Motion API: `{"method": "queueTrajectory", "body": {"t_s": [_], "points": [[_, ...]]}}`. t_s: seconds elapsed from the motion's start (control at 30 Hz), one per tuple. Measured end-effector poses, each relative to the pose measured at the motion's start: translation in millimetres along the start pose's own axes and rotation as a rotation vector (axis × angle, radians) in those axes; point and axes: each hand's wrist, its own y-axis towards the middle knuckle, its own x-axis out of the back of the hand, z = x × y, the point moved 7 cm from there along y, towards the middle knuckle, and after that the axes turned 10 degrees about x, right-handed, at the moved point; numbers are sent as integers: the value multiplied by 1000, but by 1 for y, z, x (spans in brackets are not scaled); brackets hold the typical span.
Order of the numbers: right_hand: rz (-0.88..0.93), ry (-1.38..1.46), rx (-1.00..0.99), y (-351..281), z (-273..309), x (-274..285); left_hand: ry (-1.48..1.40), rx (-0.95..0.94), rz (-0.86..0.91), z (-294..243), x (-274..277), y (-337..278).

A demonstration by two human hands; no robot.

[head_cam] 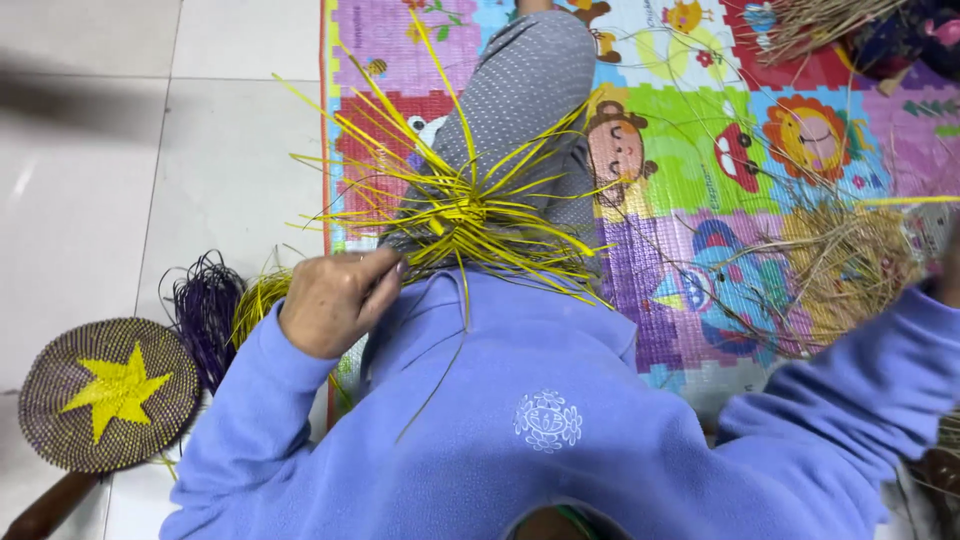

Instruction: Weaving a basket base using yellow and purple straw strands while sitting on the floor

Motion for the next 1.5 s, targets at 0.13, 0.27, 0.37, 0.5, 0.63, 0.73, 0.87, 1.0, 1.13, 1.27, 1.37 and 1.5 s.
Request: {"method": "queueTrajectory", "body": {"t_s": [0.13,0.27,0.37,0.5,0.63,0.73,0.87,1.0,1.13,1.27,1.37,1.5], "points": [[-255,321,296,80,105,-10,39,-74,-166,-8,4,8],[-94,899,438,108,237,-32,39,-108,-218,-15,7,11],[-3,1011,509,112,271,-45,-59,-100,-177,-7,3,9],[191,1205,463,114,280,-52,-231,-60,-88,7,4,4],[432,1423,395,110,283,-60,-266,-17,-93,16,7,0],[519,1497,347,107,284,-63,-254,-2,-107,18,11,-3],[485,1473,315,109,276,-59,-166,-9,-152,20,16,-3],[296,1222,337,114,267,-50,-124,-18,-148,18,26,-8],[-401,826,605,102,270,-25,-169,-28,-54,4,26,-8],[-625,853,646,91,276,-24,-272,-98,-42,-9,14,-1],[-624,943,602,92,274,-29,-332,-121,-68,-19,6,7],[-622,1020,588,96,273,-25,-335,-97,-128,-19,-3,11]]}}
